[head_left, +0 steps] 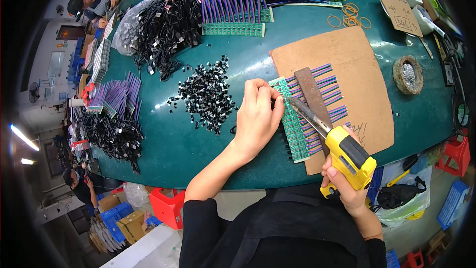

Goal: The person positions electronic components and USB cables onto a circuit board strip by hand and solders them using a handheld soldering iron.

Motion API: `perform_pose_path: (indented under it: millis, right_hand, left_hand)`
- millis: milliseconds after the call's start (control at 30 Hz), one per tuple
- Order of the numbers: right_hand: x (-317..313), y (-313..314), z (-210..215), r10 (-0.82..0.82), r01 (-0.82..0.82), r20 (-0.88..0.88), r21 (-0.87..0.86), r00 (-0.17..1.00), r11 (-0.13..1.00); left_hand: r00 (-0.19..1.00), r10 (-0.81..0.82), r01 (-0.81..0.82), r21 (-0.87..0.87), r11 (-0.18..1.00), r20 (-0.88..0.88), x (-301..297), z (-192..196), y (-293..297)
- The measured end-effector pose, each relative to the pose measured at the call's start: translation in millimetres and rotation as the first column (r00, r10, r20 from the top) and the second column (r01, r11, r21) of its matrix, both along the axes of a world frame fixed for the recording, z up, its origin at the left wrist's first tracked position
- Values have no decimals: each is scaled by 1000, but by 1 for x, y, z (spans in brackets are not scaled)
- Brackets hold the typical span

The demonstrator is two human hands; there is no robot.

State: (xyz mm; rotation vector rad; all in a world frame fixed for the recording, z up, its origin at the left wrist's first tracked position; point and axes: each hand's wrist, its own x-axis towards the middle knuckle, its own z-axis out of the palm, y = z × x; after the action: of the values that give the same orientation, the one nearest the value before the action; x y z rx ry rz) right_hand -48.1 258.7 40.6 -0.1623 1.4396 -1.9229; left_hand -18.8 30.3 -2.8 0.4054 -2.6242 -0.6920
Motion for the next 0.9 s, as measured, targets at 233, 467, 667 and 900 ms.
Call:
perform_pose_path:
  millis: [233,467,667,900]
  right_hand:
    - [-3,1,2,50,-46,-74,49,996,998]
    - [-4,3,3,-41,40,-19,-3,999,999]
    - [-2,4,3,-57,57,0,-14,998,998]
    - [-2,5,1,-62,62,-3,-16,998,998]
  left_hand:
    - [1000,4,-4,-8,1000,-14,0,-2,0]
    - [1000,-3,3,4,1000,-5,1,-2,0]
    - [1000,-2,2,13,1000,1,0,-2,0]
    - [998,-57,58,99,993,-12,3,4,-5]
